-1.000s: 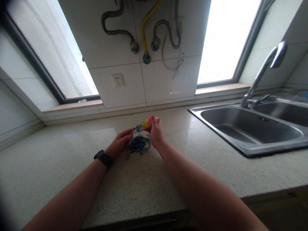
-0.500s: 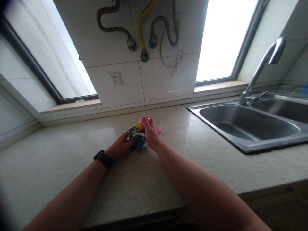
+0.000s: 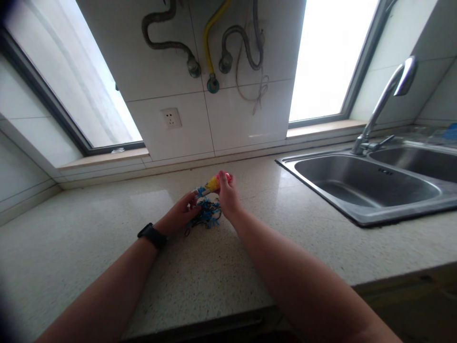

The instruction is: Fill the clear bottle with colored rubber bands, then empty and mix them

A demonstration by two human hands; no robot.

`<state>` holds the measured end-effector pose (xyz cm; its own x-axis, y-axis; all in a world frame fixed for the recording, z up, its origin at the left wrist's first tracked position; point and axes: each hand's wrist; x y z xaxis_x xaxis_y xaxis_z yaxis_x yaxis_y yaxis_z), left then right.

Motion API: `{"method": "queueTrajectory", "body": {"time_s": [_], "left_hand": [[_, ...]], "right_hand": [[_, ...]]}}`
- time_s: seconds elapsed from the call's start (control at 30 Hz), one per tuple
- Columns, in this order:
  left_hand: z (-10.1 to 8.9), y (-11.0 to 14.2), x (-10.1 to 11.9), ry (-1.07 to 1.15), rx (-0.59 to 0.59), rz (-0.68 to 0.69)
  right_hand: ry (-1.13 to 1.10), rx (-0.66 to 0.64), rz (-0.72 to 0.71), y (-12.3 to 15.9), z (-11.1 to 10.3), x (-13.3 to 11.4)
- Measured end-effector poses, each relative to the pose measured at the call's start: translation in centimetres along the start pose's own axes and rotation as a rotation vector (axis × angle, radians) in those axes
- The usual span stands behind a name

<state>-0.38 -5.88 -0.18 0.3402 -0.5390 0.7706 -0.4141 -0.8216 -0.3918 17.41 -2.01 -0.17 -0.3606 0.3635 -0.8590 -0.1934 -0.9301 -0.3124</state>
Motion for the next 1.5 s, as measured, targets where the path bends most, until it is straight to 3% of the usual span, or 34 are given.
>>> {"method": "queueTrajectory", "body": {"time_s": [0.1,0.33,0.47,0.63,0.77,0.83,0.97,1.1,1.23,1.4,1.5], "left_hand": [[0.0,0.0,-0.2,0.017,0.004,0.005],[0.1,0.0,-0.1,0.034,0.042,0.015],[-0.2,0.0,0.2,0.068,0.089,-0.008],[-0.7,-0.3,-0.2,0.09,0.196,-0.05],[-0.9,-0.5,-0.9,0.096,0.235,-0.069],[-0.9,-0.5,-1.1,0.093,0.238,-0.074],[-0.8,-0.5,-1.3,0.09,0.227,-0.059],[-0.9,-0.5,-1.5,0.117,0.219,-0.079],[-0.9,-0.6,-1.7,0.106,0.211,-0.08],[-0.9,-0.7,-1.8,0.089,0.203,-0.115],[-0.9,-0.7,-1.8,0.08,0.198,-0.095]], "right_hand": [[-0.034,0.096,0.025,-0.1,-0.1,-0.4],[-0.033,0.102,0.011,-0.5,-0.5,-1.1],[0.042,0.111,-0.08,-0.7,-0.8,-2.1],[0.252,0.008,-0.308,0.9,-0.3,-3.4],[0.596,-0.316,-0.271,2.6,-0.1,-3.2],[0.706,-0.406,-0.306,3.0,0.0,-3.2],[0.773,-0.373,-0.437,3.2,0.1,-3.4],[0.806,-0.44,-0.406,2.9,0.1,-3.1],[0.824,-0.404,-0.459,2.6,0.1,-3.0],[1.003,-0.495,-0.432,2.6,0.2,-3.1],[0.978,-0.392,-0.518,2.7,0.2,-3.3]]}}
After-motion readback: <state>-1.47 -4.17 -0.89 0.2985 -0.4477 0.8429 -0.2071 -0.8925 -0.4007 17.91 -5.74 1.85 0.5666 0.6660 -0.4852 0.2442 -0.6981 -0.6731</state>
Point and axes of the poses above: each hand's wrist, its own y-axis away from the middle knuckle, its own z-axis out of the palm, x = y × z, and after that the axes turned 12 degrees about y, right-handed
